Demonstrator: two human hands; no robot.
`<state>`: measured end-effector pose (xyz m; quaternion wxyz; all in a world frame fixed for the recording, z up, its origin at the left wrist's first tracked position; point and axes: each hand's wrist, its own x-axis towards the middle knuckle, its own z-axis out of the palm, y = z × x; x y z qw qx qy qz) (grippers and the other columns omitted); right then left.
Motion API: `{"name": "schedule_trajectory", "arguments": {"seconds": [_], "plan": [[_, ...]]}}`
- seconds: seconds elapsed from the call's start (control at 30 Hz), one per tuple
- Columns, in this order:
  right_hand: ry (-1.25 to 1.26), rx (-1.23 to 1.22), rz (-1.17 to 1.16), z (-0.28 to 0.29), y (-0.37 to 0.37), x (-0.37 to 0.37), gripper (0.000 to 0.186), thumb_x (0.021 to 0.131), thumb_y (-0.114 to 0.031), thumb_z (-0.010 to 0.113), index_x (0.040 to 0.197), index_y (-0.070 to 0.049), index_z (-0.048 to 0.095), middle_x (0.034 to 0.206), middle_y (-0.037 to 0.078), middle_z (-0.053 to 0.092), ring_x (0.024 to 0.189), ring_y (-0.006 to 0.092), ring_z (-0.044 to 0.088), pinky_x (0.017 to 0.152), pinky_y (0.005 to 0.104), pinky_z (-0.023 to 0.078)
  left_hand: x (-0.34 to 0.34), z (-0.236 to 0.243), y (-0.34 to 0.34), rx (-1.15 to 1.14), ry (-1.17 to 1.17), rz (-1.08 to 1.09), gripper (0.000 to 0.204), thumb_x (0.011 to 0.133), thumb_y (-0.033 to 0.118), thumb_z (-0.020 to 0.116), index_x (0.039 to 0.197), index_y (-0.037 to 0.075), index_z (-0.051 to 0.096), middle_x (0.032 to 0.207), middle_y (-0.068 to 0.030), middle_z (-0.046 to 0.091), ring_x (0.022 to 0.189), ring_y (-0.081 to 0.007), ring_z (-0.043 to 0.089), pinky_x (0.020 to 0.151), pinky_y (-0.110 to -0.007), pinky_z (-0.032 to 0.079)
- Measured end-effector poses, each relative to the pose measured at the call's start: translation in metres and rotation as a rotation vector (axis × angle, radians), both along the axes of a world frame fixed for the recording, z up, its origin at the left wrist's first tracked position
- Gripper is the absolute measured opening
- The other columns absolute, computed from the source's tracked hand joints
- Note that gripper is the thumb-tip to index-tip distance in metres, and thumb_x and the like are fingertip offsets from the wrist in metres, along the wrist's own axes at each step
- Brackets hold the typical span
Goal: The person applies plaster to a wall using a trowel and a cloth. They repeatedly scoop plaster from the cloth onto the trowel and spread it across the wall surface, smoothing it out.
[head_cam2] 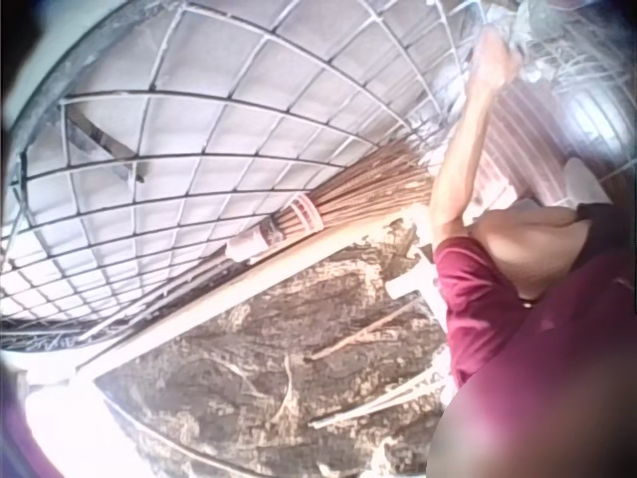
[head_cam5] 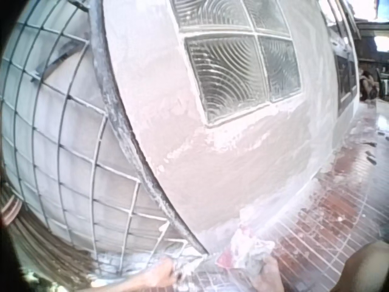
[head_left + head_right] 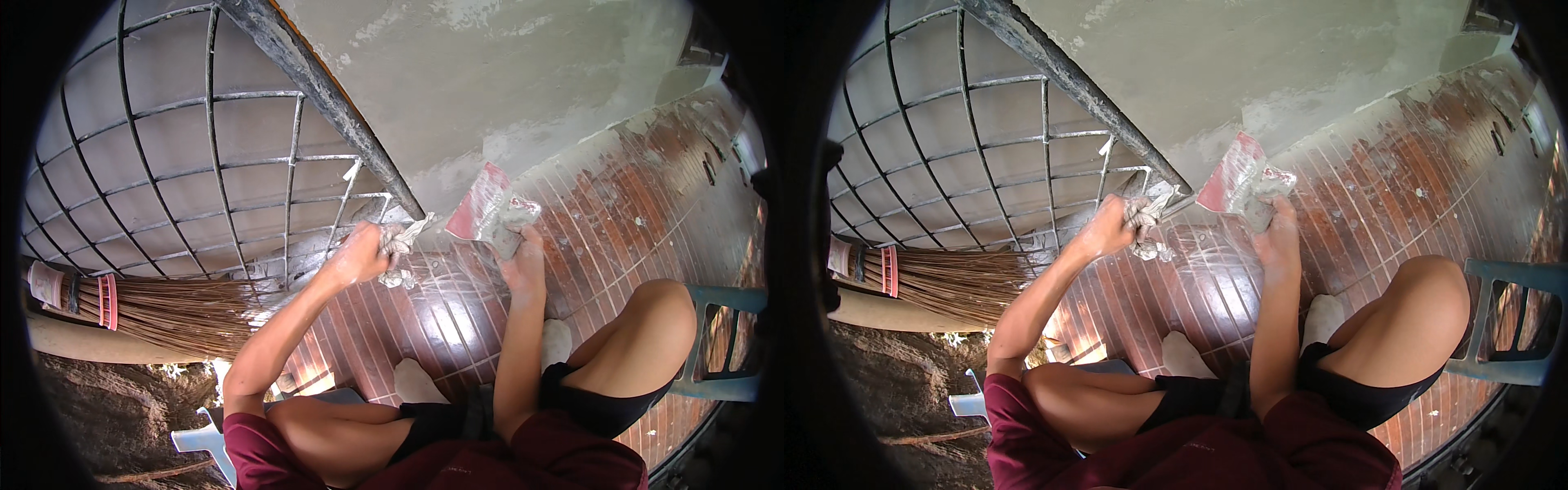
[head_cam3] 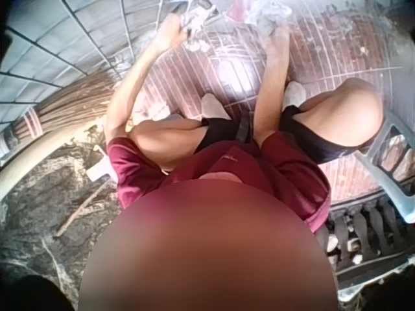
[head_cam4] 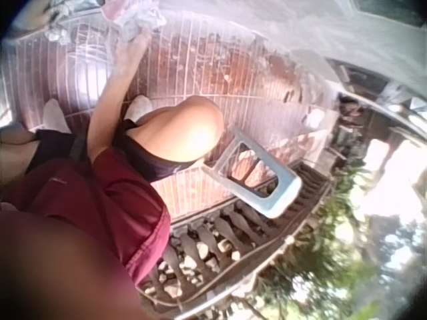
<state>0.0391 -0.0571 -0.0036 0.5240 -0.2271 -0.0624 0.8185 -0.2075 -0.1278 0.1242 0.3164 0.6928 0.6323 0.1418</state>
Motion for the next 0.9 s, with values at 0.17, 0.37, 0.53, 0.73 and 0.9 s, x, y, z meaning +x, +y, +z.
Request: {"name": "schedule_trajectory", "arguments": {"seconds": [0.17,0.37,0.53,0.73,0.9], "plan": [[-0.020,0.013,-0.008,0.005,-0.001,-0.003,0.026,0.081,-0.008,0.053,0.106,-0.005,0.058,0.103,0.007,0.064,0.094,0.0223,0.064,0.081,0.0397,0.055,0.005,-0.005,-0.003,0.235,0.125,0.003,0.024,0.069,-0.003,0.052,0.091,0.000,0.062,0.075,-0.0247,0.060,0.066,-0.0422,0.054,0.068,-0.041,0.047],[-0.042,0.028,-0.003,0.007,-0.004,-0.004,0.023,0.082,-0.008,0.053,0.104,-0.004,0.059,0.099,0.008,0.064,0.091,0.0220,0.065,0.079,0.0382,0.055,0.009,-0.002,-0.001,0.178,0.052,0.091,0.021,0.070,-0.006,0.049,0.087,-0.001,0.061,0.080,-0.0255,0.060,0.078,-0.0456,0.057,0.073,-0.045,0.045],[-0.038,0.109,0.054,-0.001,-0.001,-0.006,0.020,0.083,-0.008,0.053,0.102,-0.004,0.059,0.098,0.008,0.064,0.090,0.0226,0.065,0.080,0.0391,0.055,0.005,-0.006,0.004,0.336,-0.062,-0.035,0.024,0.073,-0.009,0.049,0.092,-0.002,0.062,0.079,-0.0212,0.060,0.071,-0.0413,0.055,0.067,-0.042,0.045],[-0.034,0.158,0.107,0.002,-0.009,-0.010,0.022,0.083,-0.008,0.055,0.104,-0.001,0.059,0.098,0.009,0.064,0.088,0.0206,0.066,0.077,0.0355,0.056,0.008,-0.007,0.002,0.316,0.035,0.053,0.027,0.076,-0.004,0.051,0.098,0.002,0.065,0.082,-0.0236,0.061,0.073,-0.0436,0.054,0.068,-0.042,0.047],[-0.061,0.227,0.156,0.013,-0.014,-0.014,0.026,0.083,-0.008,0.056,0.107,0.000,0.059,0.101,0.010,0.065,0.090,0.0197,0.066,0.080,0.0337,0.056,0.014,0.000,-0.001,0.274,0.114,0.077,0.026,0.076,0.000,0.052,0.098,0.005,0.066,0.085,-0.0245,0.061,0.077,-0.0451,0.055,0.068,-0.044,0.047]]}}
